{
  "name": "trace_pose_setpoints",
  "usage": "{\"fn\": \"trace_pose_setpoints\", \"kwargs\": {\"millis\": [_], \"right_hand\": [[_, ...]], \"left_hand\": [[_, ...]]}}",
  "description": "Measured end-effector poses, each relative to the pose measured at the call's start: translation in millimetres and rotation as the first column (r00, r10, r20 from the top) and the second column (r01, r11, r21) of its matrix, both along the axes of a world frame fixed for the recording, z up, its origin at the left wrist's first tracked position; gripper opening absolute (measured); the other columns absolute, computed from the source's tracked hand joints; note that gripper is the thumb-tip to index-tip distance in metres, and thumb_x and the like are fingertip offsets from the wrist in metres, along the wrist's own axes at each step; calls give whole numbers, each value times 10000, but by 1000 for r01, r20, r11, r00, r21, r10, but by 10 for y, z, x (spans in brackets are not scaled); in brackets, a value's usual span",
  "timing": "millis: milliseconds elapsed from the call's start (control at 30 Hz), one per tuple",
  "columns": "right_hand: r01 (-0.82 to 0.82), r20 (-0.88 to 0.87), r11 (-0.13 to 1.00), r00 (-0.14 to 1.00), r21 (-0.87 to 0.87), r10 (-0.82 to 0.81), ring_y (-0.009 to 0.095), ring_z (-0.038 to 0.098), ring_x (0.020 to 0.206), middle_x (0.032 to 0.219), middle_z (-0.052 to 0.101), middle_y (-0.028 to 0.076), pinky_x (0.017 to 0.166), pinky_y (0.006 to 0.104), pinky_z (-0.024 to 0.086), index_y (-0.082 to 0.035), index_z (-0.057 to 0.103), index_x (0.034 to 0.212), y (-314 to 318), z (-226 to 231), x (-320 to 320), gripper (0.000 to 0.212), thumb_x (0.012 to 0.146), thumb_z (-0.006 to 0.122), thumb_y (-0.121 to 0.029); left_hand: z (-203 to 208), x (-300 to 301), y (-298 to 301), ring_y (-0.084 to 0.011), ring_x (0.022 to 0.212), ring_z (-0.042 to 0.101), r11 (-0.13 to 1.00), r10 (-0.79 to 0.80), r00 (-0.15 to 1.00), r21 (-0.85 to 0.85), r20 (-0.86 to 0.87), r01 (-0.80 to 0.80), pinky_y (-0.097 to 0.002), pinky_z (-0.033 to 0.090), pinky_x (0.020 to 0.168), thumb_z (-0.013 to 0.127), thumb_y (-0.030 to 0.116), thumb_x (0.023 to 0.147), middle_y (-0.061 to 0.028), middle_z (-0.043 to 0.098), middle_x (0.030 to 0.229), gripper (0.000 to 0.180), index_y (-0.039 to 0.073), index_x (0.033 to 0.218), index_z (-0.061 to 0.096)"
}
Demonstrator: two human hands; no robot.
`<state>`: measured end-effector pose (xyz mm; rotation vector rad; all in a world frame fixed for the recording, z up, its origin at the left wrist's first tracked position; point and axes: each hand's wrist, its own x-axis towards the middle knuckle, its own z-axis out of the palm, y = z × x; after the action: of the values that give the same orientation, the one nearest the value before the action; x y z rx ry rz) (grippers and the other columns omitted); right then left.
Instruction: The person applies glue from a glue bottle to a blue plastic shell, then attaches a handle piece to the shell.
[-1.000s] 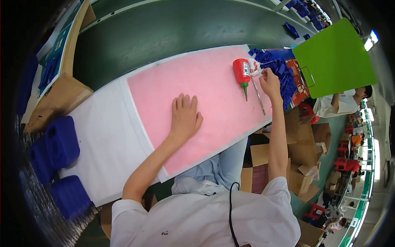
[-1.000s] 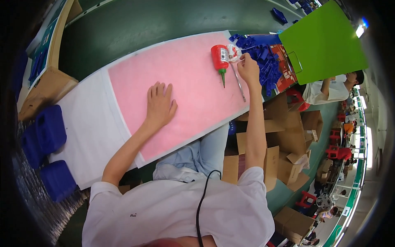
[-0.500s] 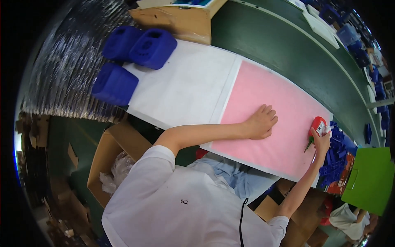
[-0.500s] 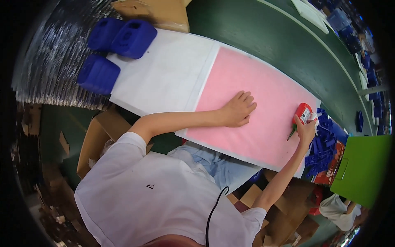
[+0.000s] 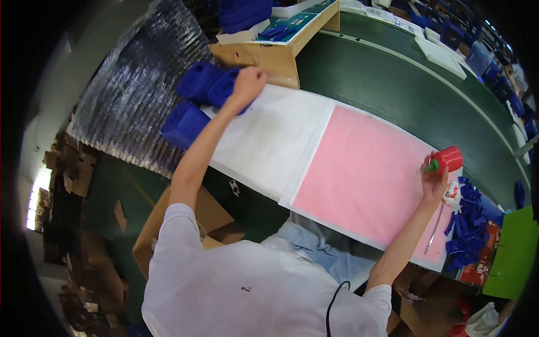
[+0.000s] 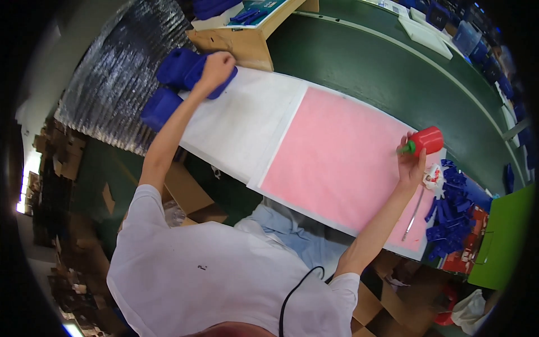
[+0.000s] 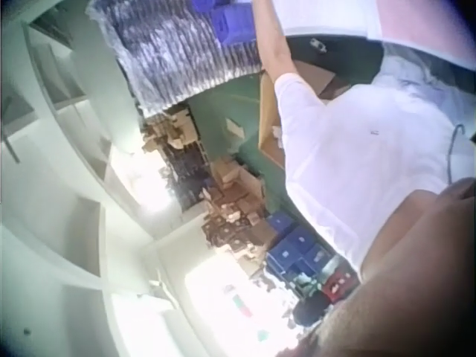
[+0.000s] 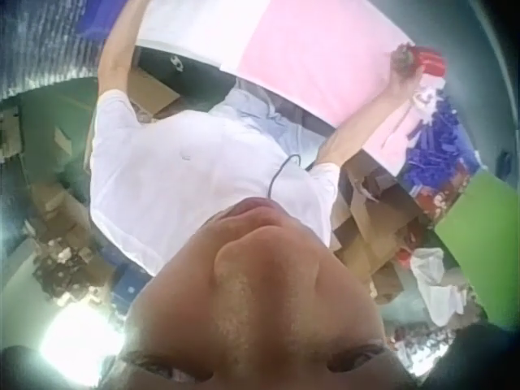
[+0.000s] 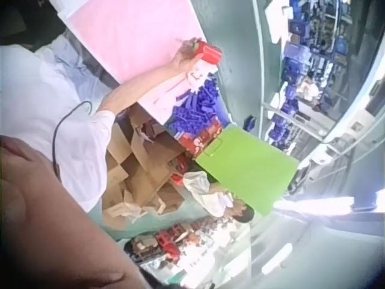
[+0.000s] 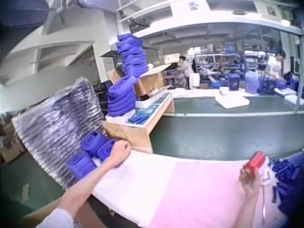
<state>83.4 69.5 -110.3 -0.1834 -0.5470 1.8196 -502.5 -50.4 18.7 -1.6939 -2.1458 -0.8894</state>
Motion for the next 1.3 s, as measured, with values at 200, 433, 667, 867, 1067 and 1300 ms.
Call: {"fn": "trace_pose_setpoints", "kwargs": {"millis": [200,433,667,867,1067,1300], "right_hand": [[122,-176,992,976,-31,-126,283,542,1143,1375,489,169,901,390,481,-36,423,1328,245,-279,-440,609,800,726,-60],[249,57,961,968,-120,-244,220,561,1087,1317,543,157,857,338,477,-61,451,1296,186,-156,-664,544,814,693,7],[305,95,929,952,-211,-291,209,574,1058,1300,546,173,820,332,492,-53,463,1275,194,-101,-705,522,810,689,20],[325,144,922,943,-209,-299,207,597,997,1199,607,146,825,349,498,-76,520,1181,250,-107,-709,454,787,728,13],[329,217,920,934,-213,-283,196,595,961,1061,635,71,814,366,493,-74,581,1104,223,-178,-704,334,807,721,-12],[305,258,932,933,-197,-251,196,593,966,1052,640,76,820,365,492,-81,588,1089,273,-164,-679,305,816,720,-40]], "left_hand": [[196,-794,309,-444,960,617,951,228,973,-205,-38,-231,-470,485,866,540,295,838,-305,637,955,399,-76,918,664],[-475,-1316,415,-434,1146,546,899,309,926,-251,-219,-359,-433,444,968,639,521,806,-344,567,1179,780,-158,1171,517],[-573,-1043,478,-408,1061,603,769,510,828,-310,-231,-560,-445,472,920,744,426,743,-253,645,1065,746,-22,1263,450],[-255,-260,-65,-384,980,632,884,465,871,32,-159,-466,-426,484,876,756,317,763,-212,664,1033,704,23,1322,446],[359,1296,-576,-197,867,628,930,58,994,357,97,-89,-306,494,825,645,102,871,-130,668,1008,349,-2,1196,572],[595,2533,-579,-339,1169,533,642,-732,231,533,642,552,-410,340,1066,492,541,836,-316,506,1276,889,9,1475,179]]}}
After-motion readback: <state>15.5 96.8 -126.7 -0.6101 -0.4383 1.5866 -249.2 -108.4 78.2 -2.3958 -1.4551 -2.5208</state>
